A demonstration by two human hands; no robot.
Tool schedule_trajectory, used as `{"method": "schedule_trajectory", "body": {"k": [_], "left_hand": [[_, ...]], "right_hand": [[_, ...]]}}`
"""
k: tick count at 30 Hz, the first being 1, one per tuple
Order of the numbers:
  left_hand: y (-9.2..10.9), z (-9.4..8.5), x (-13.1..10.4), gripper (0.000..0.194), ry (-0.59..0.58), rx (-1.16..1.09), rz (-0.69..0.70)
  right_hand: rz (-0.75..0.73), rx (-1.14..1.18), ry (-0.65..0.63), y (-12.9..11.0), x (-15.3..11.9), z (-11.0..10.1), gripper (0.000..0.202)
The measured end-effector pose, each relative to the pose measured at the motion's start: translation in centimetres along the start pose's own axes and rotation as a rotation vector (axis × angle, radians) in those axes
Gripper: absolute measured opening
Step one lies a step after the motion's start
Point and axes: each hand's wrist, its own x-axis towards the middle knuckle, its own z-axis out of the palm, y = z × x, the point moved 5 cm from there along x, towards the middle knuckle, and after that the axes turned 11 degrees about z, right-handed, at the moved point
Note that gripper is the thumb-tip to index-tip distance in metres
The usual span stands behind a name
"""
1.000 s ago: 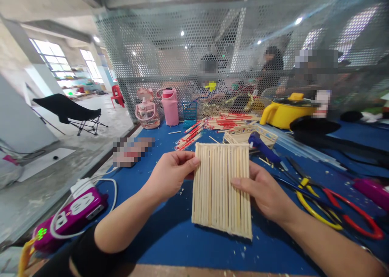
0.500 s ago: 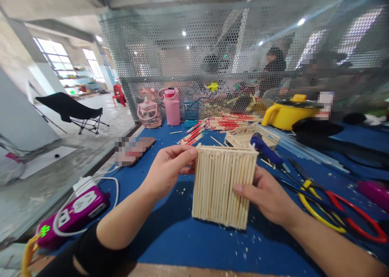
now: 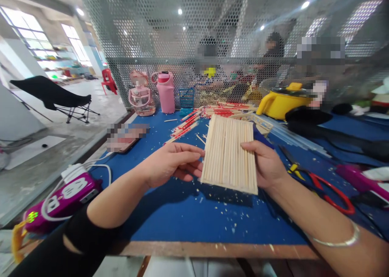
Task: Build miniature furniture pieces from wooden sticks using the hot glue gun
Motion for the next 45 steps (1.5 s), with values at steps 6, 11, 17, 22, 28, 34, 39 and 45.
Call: {"method": "schedule_trajectory", "body": {"k": [6, 11, 17, 22, 28, 34, 39, 45], "left_hand": [[-0.1, 0.1, 0.1, 0.034, -0.040, 0.180, 0.070], [-0.7, 0.4, 0.2, 0.043, -0.131, 0.253, 0.046], [-1.1, 0.5, 0.1, 0.042, -0.104, 0.296, 0.030], [-1.3, 0.7, 0.2, 0.039, -0.144, 0.280, 0.006], [-0.3, -0.2, 0.8, 0.019, 0.032, 0.140, 0.114], [-0.2, -0.3, 0.8, 0.019, 0.022, 0.054, 0.149], [0.2, -0.1, 0.6, 0.021, 0.045, 0.153, 0.197], [1.1, 0.9, -0.2, 0.023, 0.074, 0.315, 0.303]], "right_hand": [[-0.005, 0.026, 0.025, 0.1, 0.0, 0.2, 0.044], [-0.093, -0.012, 0.014, -0.2, -0.2, 0.5, 0.044], [-0.168, -0.040, -0.032, -0.1, 0.0, 0.5, 0.040], [-0.172, -0.060, -0.037, 0.0, -0.1, 0.1, 0.035], [-0.148, -0.051, -0.099, 0.6, -0.4, 1.0, 0.033], [-0.115, -0.038, -0.165, 1.2, -0.8, 1.7, 0.031], [-0.232, -0.235, -0.074, 0.6, -0.5, 1.1, 0.038], [-1.128, -0.816, 0.583, -3.0, -5.1, 1.2, 0.059]]}}
